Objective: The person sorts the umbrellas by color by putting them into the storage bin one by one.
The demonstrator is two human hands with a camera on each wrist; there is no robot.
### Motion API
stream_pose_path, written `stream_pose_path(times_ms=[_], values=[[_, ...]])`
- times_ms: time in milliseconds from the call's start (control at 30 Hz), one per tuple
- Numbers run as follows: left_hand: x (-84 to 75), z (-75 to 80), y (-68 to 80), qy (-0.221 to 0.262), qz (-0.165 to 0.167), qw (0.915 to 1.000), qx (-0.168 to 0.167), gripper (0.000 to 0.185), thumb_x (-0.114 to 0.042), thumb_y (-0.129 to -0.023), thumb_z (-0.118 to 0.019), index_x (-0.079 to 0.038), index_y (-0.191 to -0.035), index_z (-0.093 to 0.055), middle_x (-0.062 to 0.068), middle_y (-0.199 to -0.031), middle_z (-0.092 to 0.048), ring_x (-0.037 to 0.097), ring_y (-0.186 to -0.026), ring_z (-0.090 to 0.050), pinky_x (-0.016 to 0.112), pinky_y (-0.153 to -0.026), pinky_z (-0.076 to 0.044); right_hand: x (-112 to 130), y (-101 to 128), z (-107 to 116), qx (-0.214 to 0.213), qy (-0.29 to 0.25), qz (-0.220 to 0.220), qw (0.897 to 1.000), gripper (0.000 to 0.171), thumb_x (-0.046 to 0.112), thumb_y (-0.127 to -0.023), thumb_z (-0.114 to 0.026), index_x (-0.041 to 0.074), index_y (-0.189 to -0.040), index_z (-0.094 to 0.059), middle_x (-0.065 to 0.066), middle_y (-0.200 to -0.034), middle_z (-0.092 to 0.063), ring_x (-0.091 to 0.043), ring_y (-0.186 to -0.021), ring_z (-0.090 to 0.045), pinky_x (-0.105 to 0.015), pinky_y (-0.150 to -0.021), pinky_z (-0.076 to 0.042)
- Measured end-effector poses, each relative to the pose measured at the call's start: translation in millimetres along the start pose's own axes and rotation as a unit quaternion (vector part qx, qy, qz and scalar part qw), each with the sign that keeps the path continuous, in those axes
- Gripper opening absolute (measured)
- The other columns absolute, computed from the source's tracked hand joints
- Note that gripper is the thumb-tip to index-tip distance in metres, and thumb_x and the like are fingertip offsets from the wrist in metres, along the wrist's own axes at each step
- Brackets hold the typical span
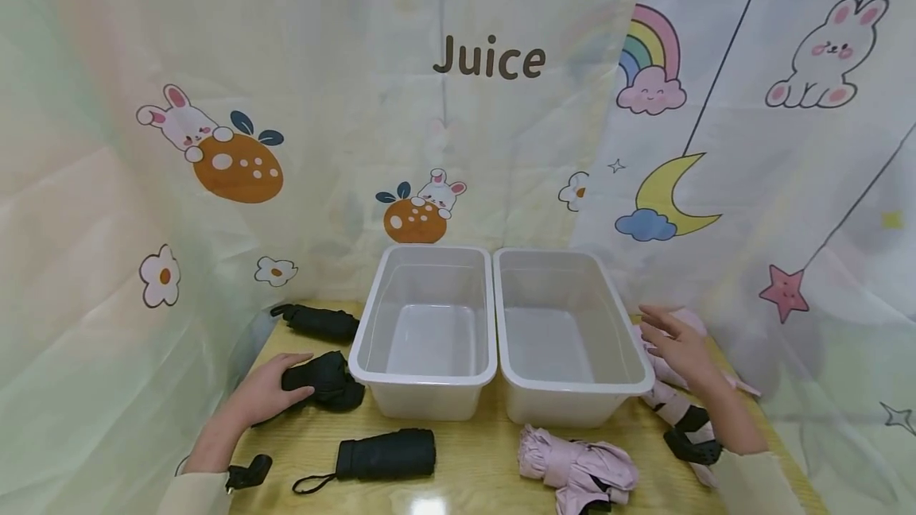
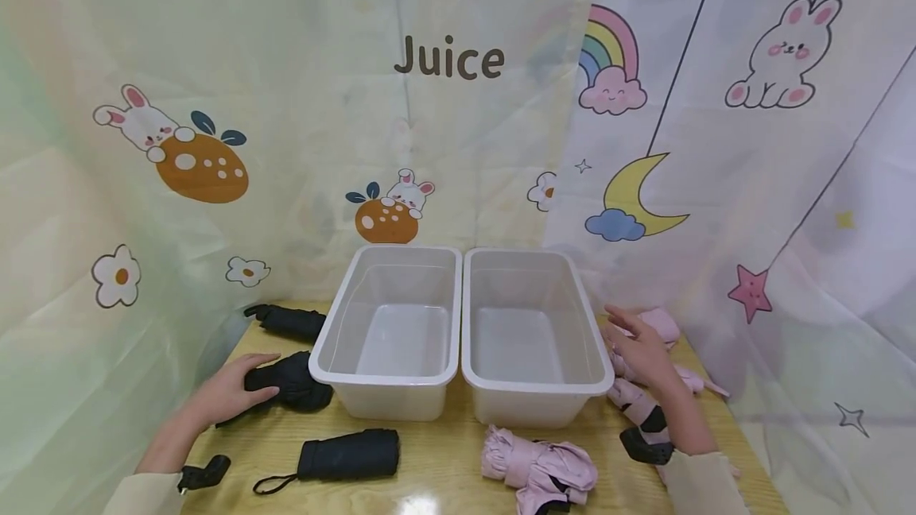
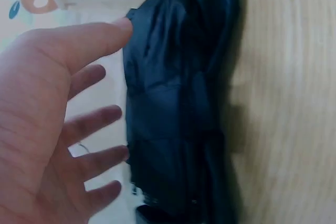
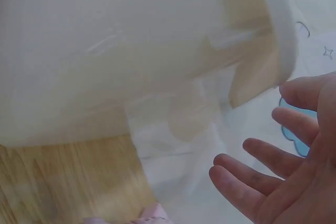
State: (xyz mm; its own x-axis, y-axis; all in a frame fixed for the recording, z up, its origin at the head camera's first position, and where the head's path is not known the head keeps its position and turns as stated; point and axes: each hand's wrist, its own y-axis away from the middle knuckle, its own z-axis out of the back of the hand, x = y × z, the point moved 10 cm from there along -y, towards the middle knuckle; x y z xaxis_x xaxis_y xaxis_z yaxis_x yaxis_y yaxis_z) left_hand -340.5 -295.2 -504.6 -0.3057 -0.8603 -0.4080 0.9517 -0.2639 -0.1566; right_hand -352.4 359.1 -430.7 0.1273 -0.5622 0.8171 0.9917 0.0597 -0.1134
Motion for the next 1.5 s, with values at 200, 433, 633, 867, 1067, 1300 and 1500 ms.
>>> stream_pose_path(times_ms=[200, 433, 633, 867, 1067, 1300, 1500], values=[[8.7, -8.5, 2.9, -0.010, -0.008, 0.9999, -0.001, 0.067, -0.029, -0.076, -0.084, -0.009, -0.134, -0.058, 0.016, -0.128, -0.057, 0.041, -0.116, -0.053, 0.058, -0.091, -0.041, -12.4, -3.2, -14.3, 0.017, -0.056, -0.025, 0.998, 0.066, 0.040, -0.102, -0.046, 0.009, -0.155, -0.022, -0.028, -0.149, -0.032, -0.047, -0.128, -0.040, -0.052, -0.091, -0.046], [10.2, -13.7, -4.4, -0.076, -0.047, 0.9959, -0.014, 0.071, -0.027, -0.073, -0.086, -0.019, -0.137, -0.057, 0.012, -0.124, -0.059, 0.036, -0.108, -0.058, 0.056, -0.085, -0.045, -22.4, -4.0, -18.3, 0.030, -0.112, -0.022, 0.993, 0.066, 0.041, -0.103, -0.044, 0.009, -0.156, -0.020, -0.027, -0.151, -0.028, -0.009, -0.114, -0.053, -0.030, -0.083, -0.051], [5.2, -18.5, -7.7, -0.112, -0.070, 0.9909, -0.025, 0.073, -0.033, -0.075, -0.084, -0.019, -0.140, -0.054, 0.012, -0.119, -0.060, 0.036, -0.102, -0.059, 0.058, -0.080, -0.045, -24.9, -5.4, -19.9, 0.033, -0.135, -0.017, 0.990, 0.065, 0.040, -0.103, -0.045, 0.009, -0.155, -0.023, -0.029, -0.150, -0.027, 0.005, -0.102, -0.052, -0.027, -0.079, -0.051], [7.1, -30.7, 2.1, -0.151, -0.071, 0.9859, 0.013, 0.089, -0.033, -0.075, -0.084, -0.028, -0.151, -0.037, 0.014, -0.125, -0.055, 0.042, -0.108, -0.055, 0.063, -0.084, -0.040, -26.0, -2.7, -35.6, 0.054, -0.181, -0.010, 0.982, 0.063, 0.037, -0.105, -0.040, 0.007, -0.156, -0.017, -0.023, -0.148, -0.029, -0.001, -0.106, -0.054, -0.026, -0.082, -0.050], [6.4, -32.3, 3.0, -0.171, -0.098, 0.9803, 0.014, 0.093, -0.037, -0.077, -0.082, -0.031, -0.154, -0.030, 0.012, -0.119, -0.057, 0.037, -0.097, -0.058, 0.058, -0.080, -0.044, -28.4, -5.1, -37.1, 0.037, -0.200, -0.016, 0.979, 0.061, 0.037, -0.105, -0.039, 0.011, -0.156, -0.018, -0.025, -0.152, -0.017, 0.001, -0.105, -0.052, -0.024, -0.080, -0.049], [5.7, -39.3, -2.5, -0.199, -0.118, 0.9717, 0.049, 0.090, -0.047, -0.078, -0.078, -0.037, -0.153, -0.030, 0.007, -0.107, -0.056, 0.017, -0.068, -0.053, 0.040, -0.062, -0.047, -32.8, -6.5, -35.8, 0.026, -0.207, -0.035, 0.977, 0.060, 0.037, -0.105, -0.040, 0.013, -0.156, -0.019, -0.023, -0.156, -0.010, 0.005, -0.105, -0.049, -0.021, -0.080, -0.048], [7.8, -44.3, -4.4, -0.165, -0.094, 0.9800, 0.059, 0.081, -0.057, -0.081, -0.071, -0.037, -0.151, -0.035, 0.006, -0.104, -0.056, 0.013, -0.064, -0.052, 0.038, -0.058, -0.046, -33.1, -6.3, -36.1, 0.019, -0.211, -0.036, 0.977, 0.061, 0.038, -0.104, -0.041, 0.014, -0.156, -0.020, -0.023, -0.157, -0.011, 0.004, -0.104, -0.051, -0.022, -0.080, -0.049]])
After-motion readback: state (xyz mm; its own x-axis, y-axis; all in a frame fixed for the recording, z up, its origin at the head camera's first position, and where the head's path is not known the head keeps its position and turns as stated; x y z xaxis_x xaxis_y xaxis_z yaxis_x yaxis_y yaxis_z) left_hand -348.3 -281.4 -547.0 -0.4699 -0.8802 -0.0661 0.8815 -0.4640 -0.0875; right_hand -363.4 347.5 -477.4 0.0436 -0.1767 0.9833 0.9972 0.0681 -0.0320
